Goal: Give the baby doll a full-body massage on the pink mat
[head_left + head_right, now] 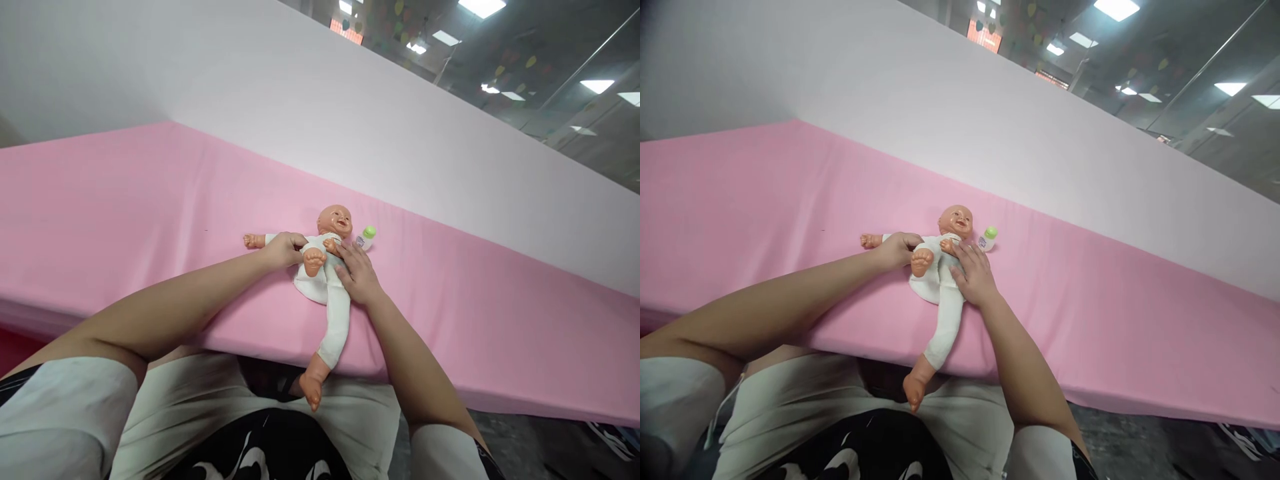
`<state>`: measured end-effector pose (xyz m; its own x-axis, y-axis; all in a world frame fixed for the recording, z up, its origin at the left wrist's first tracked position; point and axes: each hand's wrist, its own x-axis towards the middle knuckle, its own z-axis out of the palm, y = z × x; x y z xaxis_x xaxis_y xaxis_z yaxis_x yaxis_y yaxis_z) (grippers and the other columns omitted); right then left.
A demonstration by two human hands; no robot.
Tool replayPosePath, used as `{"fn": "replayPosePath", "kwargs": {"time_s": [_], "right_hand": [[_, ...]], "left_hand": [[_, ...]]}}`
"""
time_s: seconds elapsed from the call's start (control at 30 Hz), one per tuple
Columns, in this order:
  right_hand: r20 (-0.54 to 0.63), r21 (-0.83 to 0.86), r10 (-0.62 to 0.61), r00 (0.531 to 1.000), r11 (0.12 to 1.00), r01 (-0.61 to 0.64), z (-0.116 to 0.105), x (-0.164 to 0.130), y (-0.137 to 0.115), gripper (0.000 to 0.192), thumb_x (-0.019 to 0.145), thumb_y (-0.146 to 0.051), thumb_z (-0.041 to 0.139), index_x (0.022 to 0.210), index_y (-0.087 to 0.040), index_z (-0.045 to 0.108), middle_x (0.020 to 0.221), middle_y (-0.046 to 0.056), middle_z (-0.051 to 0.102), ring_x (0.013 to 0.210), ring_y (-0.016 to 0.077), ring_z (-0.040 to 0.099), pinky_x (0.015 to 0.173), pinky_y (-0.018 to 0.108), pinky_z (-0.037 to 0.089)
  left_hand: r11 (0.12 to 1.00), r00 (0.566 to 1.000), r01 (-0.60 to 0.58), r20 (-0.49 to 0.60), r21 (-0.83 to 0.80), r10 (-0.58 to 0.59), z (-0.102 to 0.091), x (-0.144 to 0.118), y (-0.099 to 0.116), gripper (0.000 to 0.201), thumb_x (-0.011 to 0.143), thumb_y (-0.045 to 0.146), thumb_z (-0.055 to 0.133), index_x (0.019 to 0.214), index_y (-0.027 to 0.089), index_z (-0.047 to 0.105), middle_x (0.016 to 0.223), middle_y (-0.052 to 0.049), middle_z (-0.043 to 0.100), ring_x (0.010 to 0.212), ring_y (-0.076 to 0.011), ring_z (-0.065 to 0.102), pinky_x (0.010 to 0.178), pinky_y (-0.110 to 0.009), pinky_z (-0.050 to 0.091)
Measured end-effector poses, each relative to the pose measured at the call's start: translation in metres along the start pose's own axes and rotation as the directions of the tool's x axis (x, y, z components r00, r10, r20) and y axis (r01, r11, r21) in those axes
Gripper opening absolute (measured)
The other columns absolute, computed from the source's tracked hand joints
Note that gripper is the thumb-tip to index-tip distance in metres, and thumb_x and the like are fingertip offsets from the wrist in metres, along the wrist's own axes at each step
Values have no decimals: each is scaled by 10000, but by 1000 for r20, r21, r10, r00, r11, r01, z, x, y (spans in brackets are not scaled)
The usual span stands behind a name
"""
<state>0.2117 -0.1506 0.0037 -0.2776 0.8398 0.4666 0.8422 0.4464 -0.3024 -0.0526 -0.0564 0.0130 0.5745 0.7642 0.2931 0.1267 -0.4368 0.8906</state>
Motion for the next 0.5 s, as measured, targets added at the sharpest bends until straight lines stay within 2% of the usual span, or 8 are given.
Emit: {"fn": "replayPosePath", "kwargs": {"time_s": [0.07, 0.13, 0.17, 0.23, 0.33, 0.4, 0.5], "right_hand": [[-80, 44, 32, 996, 999, -28, 0, 1, 5, 577, 1011, -432, 577, 1558, -250, 537, 1588, 115, 578, 1510, 340, 487, 1273, 614, 365], [-182, 100, 152, 971, 986, -135, 0, 1, 13, 603, 958, -462, 650, 1513, -239, 573, 1483, 132, 660, 1381, 340, 600, 1197, 593, 465], [-230, 146, 235, 944, 968, -205, -1, 1, 19, 608, 929, -481, 684, 1479, -235, 597, 1423, 134, 696, 1319, 338, 641, 1159, 585, 500], [-304, 294, 409, 860, 899, -323, -3, 0, 32, 600, 893, -511, 717, 1408, -216, 628, 1306, 134, 747, 1204, 315, 703, 1102, 558, 549], [-330, 571, 593, 734, 745, -345, -10, -6, 58, 608, 918, -556, 667, 1397, -193, 579, 1271, 143, 748, 1129, 264, 739, 1021, 490, 605], [-312, 695, 690, 654, 635, -339, -15, -11, 77, 635, 938, -585, 631, 1437, -208, 516, 1314, 148, 720, 1103, 241, 750, 940, 446, 640], [-196, 788, 856, 479, 428, -442, -20, -19, 101, 685, 903, -523, 709, 1463, -232, 444, 1188, 113, 747, 889, 207, 777, 777, 389, 676]], "left_hand": [[999, 1000, -26, 7, 33, 26, -2, -2, 3, 211, 681, 340, 762, 694, 138, 706, 748, -25, 649, 675, -144, 598, 594, -249, 458], [994, 996, -90, 33, 63, 88, -4, -7, 10, 136, 676, 278, 740, 673, 150, 694, 746, -19, 644, 682, -140, 595, 598, -242, 453], [988, 990, -133, 63, 72, 129, -5, -10, 15, 116, 679, 257, 735, 656, 156, 683, 736, -16, 635, 681, -137, 590, 599, -240, 450], [972, 966, -224, 151, 68, 212, -4, -16, 26, 129, 699, 244, 750, 636, 162, 674, 726, -14, 619, 673, -130, 583, 606, -240, 452], [950, 915, -310, 283, 36, 288, 1, -25, 40, 160, 734, 273, 798, 659, 167, 705, 729, -11, 600, 650, -120, 565, 610, -249, 459], [950, 889, -314, 351, 3, 293, 5, -30, 45, 180, 731, 297, 819, 656, 177, 709, 709, -2, 588, 626, -118, 540, 583, -252, 444], [962, 883, -268, 387, -52, 267, 11, -34, 46, 229, 693, 326, 839, 608, 191, 675, 670, 3, 586, 601, -122, 520, 544, -258, 418]]}}
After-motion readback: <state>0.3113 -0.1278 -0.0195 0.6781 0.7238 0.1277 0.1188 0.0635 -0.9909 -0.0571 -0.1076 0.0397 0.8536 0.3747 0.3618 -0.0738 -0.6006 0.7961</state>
